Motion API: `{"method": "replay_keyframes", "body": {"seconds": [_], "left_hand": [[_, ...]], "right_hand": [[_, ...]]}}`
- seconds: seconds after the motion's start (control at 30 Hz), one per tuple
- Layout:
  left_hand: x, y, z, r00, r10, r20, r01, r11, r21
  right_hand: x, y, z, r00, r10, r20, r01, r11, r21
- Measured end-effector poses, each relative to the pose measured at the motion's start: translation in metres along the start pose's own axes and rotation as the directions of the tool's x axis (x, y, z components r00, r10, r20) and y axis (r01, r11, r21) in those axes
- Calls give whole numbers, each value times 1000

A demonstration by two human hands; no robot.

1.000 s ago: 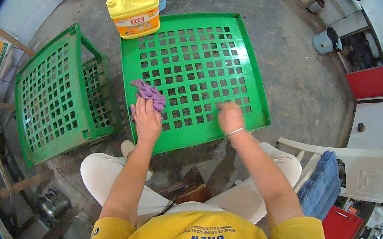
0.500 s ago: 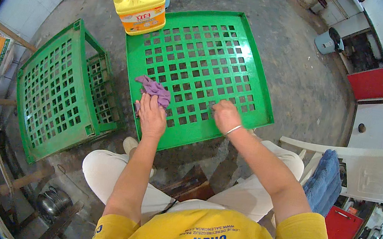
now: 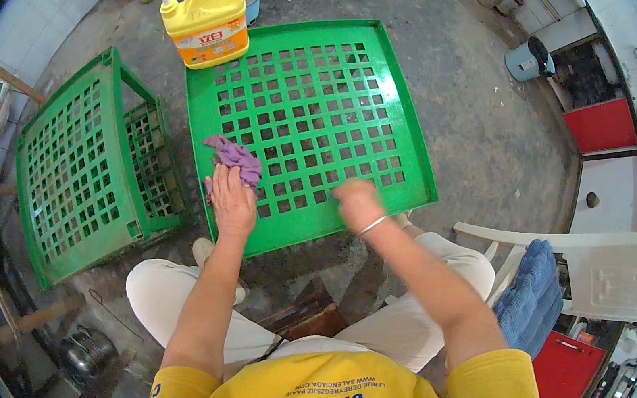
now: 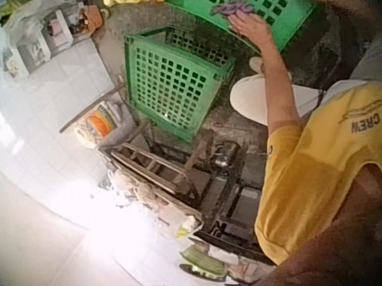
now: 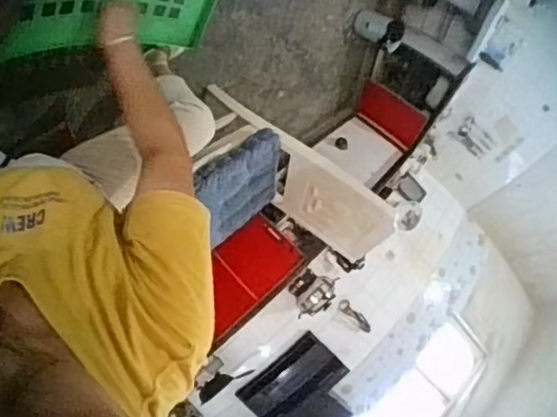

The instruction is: The person cleans a green plastic crate by scrubbing it with a steel wool pad and wiping it with a cloth.

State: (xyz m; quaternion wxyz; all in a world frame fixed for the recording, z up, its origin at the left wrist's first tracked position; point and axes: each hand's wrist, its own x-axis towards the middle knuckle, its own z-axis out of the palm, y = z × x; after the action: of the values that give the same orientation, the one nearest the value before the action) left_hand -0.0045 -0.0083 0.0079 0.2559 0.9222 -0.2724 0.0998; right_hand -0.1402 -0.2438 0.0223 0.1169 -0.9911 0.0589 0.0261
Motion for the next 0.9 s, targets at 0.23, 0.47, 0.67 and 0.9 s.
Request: {"method": "replay_keyframes", "body": {"seconds": [0.23, 0.47, 0.67, 0.9], "left_hand": [[1, 0, 2, 999, -32, 37, 31, 999, 24], [-2, -5, 4, 1000, -6, -18, 7, 999, 46], [-1, -4, 2, 999, -37, -4, 37, 999, 15], [-1, -6, 4, 1000, -9, -6, 9, 999, 41]], "right_hand": [[-34, 85, -34, 910, 407, -85, -414, 904, -105], [16, -113, 8, 997, 57, -53, -51, 992, 120], [8, -115, -2, 995, -18, 98, -4, 976, 220], [-43, 96, -40, 851, 522, 55, -506, 844, -177]]}}
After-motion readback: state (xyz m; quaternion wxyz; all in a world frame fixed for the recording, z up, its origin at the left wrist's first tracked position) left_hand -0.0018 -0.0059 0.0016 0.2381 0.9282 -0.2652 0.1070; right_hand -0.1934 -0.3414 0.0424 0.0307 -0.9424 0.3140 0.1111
